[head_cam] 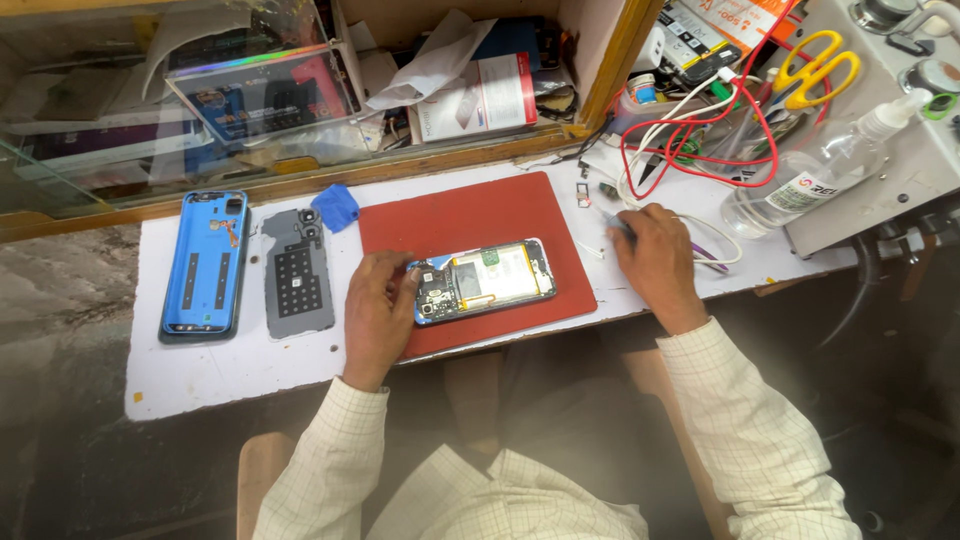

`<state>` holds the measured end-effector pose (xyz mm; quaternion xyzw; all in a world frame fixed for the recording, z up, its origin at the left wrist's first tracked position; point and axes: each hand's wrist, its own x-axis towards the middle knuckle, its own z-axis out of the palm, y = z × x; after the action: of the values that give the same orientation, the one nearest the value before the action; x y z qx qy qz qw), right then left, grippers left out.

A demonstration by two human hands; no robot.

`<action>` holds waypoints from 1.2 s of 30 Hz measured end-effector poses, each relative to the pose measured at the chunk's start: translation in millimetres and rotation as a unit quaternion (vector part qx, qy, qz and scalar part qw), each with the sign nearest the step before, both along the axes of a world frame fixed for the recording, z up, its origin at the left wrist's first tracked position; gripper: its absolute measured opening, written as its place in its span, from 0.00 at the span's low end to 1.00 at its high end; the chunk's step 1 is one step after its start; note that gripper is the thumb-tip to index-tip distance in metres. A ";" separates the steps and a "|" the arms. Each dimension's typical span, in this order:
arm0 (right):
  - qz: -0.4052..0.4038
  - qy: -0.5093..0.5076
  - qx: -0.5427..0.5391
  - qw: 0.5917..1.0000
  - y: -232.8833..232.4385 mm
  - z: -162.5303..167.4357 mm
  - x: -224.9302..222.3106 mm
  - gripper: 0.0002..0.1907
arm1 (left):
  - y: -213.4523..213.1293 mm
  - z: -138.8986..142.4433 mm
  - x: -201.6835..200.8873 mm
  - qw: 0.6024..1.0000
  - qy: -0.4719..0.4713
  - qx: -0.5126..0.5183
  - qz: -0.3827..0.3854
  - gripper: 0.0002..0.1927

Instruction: The person sits at a repair bench and disassembles a smartphone. They remove the back cover, unscrew internal screws with a screwdriver, lift out the battery, and continue prying and unscrewing internal components on the opened phone.

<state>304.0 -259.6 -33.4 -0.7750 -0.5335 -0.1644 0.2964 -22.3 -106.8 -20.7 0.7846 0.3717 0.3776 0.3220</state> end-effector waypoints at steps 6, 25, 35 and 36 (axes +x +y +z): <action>0.051 0.352 0.090 0.930 -29.6 28.2 -8.8 0.12 | 7.9 2.1 -21.0 0.988 0.055 0.064 -0.125 0.42; 0.157 0.754 0.205 0.604 -90.5 11.1 -68.1 0.20 | 4.9 -0.1 -38.0 0.990 0.030 0.040 -0.130 0.43; 0.143 0.792 0.175 0.567 -118.5 -19.5 -80.9 0.21 | -3.9 -4.2 -62.7 0.967 0.081 0.156 0.183 0.24; 0.147 0.792 0.175 0.566 -119.6 -21.5 -80.7 0.21 | -2.1 -4.0 -68.6 0.950 0.112 0.177 0.231 0.25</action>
<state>223.3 -379.2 -54.9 -0.4384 -0.1519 0.4711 0.7502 -90.8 -108.9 -24.6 0.7587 0.5035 0.4115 0.0384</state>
